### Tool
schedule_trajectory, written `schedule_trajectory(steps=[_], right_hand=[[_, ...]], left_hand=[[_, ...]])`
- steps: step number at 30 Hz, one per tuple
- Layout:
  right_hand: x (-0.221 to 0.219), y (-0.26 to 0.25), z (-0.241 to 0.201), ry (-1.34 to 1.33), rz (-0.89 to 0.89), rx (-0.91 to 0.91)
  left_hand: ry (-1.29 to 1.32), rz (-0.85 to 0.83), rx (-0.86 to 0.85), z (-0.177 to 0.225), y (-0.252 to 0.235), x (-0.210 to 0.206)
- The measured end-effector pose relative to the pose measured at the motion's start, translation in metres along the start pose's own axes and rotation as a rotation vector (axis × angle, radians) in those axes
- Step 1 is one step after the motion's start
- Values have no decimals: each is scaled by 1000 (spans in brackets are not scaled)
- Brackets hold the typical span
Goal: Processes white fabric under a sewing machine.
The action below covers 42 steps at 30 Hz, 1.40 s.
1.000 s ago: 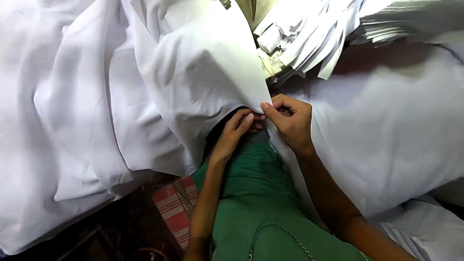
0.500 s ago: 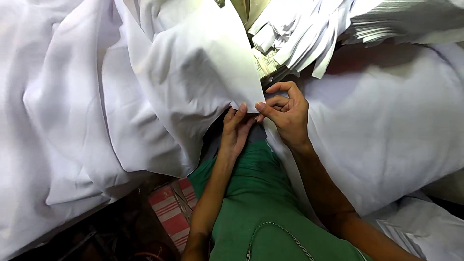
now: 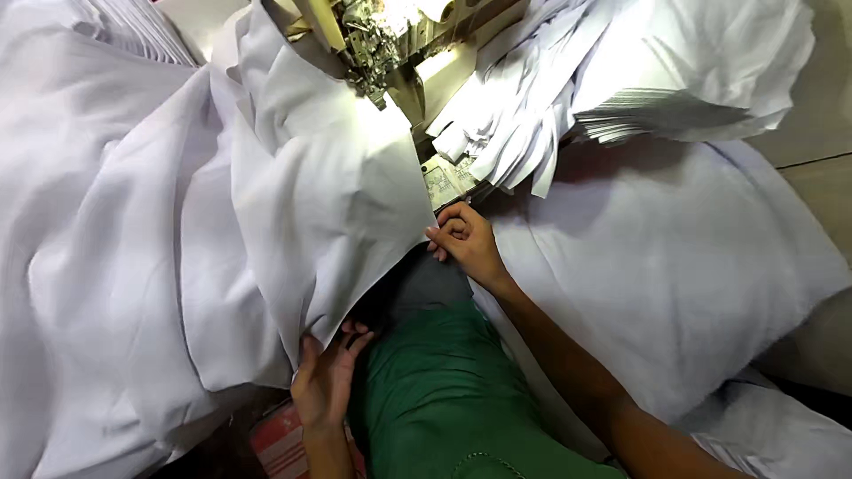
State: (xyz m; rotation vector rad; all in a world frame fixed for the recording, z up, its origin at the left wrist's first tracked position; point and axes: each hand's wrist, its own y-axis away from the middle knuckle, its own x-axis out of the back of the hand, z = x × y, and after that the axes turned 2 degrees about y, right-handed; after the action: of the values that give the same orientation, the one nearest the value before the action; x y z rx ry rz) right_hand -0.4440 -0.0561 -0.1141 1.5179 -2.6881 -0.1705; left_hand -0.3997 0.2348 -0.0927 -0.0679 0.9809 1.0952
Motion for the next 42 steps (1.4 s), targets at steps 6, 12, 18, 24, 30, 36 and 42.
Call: schedule_trajectory(steps=[6, 12, 18, 24, 30, 36, 42], right_hand=[[64, 0, -81, 705, 28, 192], [139, -77, -138, 1421, 401, 457], [182, -113, -148, 1416, 268, 740], [122, -65, -212, 859, 196, 857], [20, -52, -205, 357, -478, 650], [-1, -75, -163, 176, -521, 529], [1, -77, -118, 83, -418, 408]], left_hand=[[-35, 121, 245, -28, 2, 34], [-470, -211, 434, -61, -22, -13], [-835, -599, 151, -62, -53, -76], [-1092, -619, -562, 0, -62, -153], [-1061, -609, -856, 66, -63, -205], [-1110, -556, -699, 93, -107, -198], [-1092, -402, -660, 92, -143, -202]])
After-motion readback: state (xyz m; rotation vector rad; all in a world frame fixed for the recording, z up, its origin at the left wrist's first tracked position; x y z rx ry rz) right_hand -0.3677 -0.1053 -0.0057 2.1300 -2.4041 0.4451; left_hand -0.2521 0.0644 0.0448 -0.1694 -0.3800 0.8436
